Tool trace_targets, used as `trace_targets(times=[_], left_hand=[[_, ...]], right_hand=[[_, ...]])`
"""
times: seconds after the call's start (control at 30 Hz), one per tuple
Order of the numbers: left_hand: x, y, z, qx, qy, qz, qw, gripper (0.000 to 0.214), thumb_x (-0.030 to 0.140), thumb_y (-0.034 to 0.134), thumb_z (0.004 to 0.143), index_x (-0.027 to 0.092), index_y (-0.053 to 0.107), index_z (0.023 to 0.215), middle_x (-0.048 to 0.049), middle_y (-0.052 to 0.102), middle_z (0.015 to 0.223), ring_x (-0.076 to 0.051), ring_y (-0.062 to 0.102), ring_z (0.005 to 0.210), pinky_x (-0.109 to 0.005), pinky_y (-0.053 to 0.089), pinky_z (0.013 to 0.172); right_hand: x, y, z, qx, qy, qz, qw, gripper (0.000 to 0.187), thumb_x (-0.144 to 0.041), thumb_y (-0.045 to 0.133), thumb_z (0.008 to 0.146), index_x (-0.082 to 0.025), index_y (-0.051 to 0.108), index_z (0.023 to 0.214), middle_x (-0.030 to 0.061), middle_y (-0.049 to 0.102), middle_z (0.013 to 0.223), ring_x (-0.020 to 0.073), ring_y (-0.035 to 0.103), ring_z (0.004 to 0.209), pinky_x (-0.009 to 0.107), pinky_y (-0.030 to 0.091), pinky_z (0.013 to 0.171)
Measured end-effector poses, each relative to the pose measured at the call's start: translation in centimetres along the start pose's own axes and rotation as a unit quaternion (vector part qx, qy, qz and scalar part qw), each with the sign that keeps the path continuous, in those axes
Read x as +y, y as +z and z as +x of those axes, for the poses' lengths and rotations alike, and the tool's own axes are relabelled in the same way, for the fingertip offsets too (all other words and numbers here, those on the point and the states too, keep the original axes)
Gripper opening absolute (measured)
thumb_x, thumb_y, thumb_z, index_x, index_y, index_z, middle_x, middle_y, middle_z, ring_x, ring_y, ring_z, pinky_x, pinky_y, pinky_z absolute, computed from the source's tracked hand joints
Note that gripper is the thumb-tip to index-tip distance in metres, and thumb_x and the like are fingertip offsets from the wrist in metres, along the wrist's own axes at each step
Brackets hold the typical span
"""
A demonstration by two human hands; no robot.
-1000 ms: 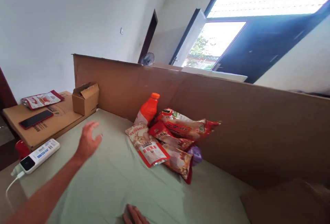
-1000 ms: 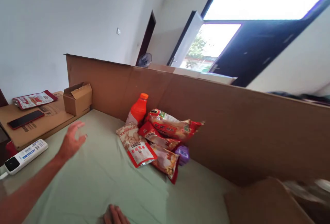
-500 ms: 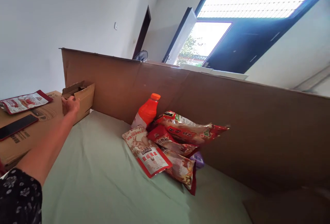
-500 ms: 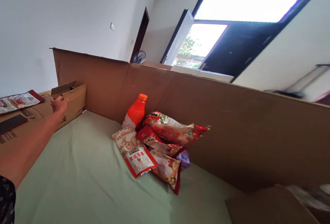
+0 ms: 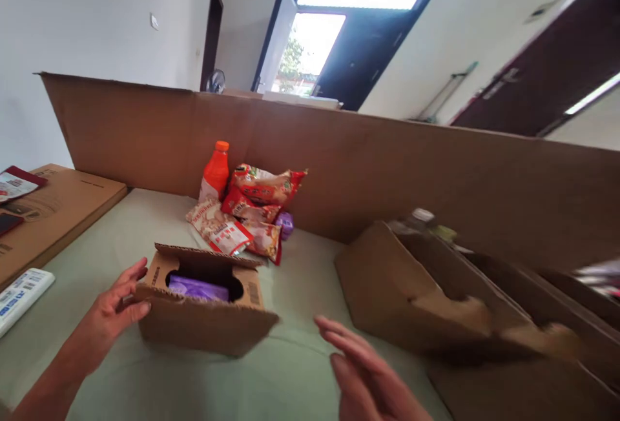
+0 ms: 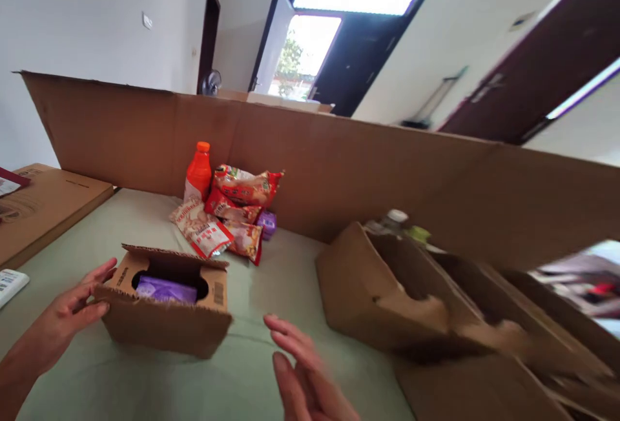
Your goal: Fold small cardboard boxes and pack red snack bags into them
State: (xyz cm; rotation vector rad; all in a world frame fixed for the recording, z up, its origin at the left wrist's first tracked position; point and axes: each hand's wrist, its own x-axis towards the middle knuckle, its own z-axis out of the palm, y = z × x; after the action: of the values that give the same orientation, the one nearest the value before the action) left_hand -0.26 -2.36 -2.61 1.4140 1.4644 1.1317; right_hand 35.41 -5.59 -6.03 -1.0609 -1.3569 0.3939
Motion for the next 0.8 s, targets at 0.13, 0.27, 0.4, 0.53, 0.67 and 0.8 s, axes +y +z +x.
trace_targets(times=[0.13,0.27,0.4,0.53,0.67,0.8], left_hand=[[0.2,1.8,-4.5,-0.09,0.009,-0.017,0.996,0.035,0.061,0.07,0.08,0.029,0.082,0.088,-0.0019,0.038,0.164,-0.04,0.034,0.15,-0.059,0.043,0.112],[0.6,2.3,-6.2,-0.108,0.016,-0.029,0.994,0.03,0.058,0.073,0.08,0.029,0.079,0.077,0.0006,0.039,0.163,-0.041,0.039,0.147,-0.062,0.041,0.112],[0.4,2.4,-5.9,-0.109,0.052,-0.03,0.992,0.032,0.058,0.069,0.085,0.028,0.077,0.074,-0.0014,0.042,0.161,-0.041,0.037,0.148,-0.062,0.041,0.111],[-1.8,2.7,-4.3,-0.091,0.1,-0.045,0.99,0.051,0.051,0.084,0.072,0.034,0.071,0.118,-0.0042,0.026,0.169,-0.042,0.03,0.151,-0.062,0.037,0.115],[-5.0,3.7,-2.3,-0.149,0.074,-0.025,0.986,0.126,0.047,0.091,0.062,0.032,0.016,0.162,-0.014,0.024,0.168,-0.042,0.032,0.15,-0.06,0.034,0.117],[-5.9,5.0,-1.4,-0.191,0.073,-0.071,0.976,0.124,0.043,0.089,0.064,0.037,0.014,0.162,-0.0118,0.044,0.159,-0.041,0.056,0.134,-0.053,0.053,0.105]], right_hand=[[-6.5,-3.0,2.3,-0.121,-0.036,0.038,0.991,0.02,-0.025,0.059,0.098,-0.032,0.076,0.106,0.0071,0.079,0.101,0.0276,0.074,0.1,0.046,0.062,0.086],[-8.9,-2.8,4.5,-0.334,0.018,-0.025,0.942,0.022,-0.032,0.058,0.099,-0.032,0.077,0.11,0.0058,0.074,0.123,0.0277,0.07,0.114,0.046,0.06,0.093],[-7.1,0.6,6.8,-0.49,-0.016,-0.12,0.863,0.048,-0.032,0.069,0.089,-0.031,0.064,0.137,0.0053,0.06,0.145,0.0287,0.061,0.129,0.046,0.052,0.106],[-4.5,5.1,7.5,-0.566,-0.1,-0.18,0.798,0.072,-0.028,0.08,0.072,-0.025,0.06,0.141,0.0104,0.073,0.123,0.0309,0.072,0.104,0.042,0.058,0.088],[-3.9,8.1,6.1,-0.578,-0.151,-0.277,0.753,0.08,-0.023,0.082,0.064,-0.016,0.057,0.14,0.0167,0.075,0.109,0.0335,0.072,0.088,0.042,0.058,0.074],[-4.9,8.8,5.7,-0.599,-0.144,-0.338,0.711,0.08,-0.023,0.079,0.072,-0.007,0.05,0.144,0.0237,0.071,0.113,0.036,0.07,0.095,0.045,0.058,0.078]])
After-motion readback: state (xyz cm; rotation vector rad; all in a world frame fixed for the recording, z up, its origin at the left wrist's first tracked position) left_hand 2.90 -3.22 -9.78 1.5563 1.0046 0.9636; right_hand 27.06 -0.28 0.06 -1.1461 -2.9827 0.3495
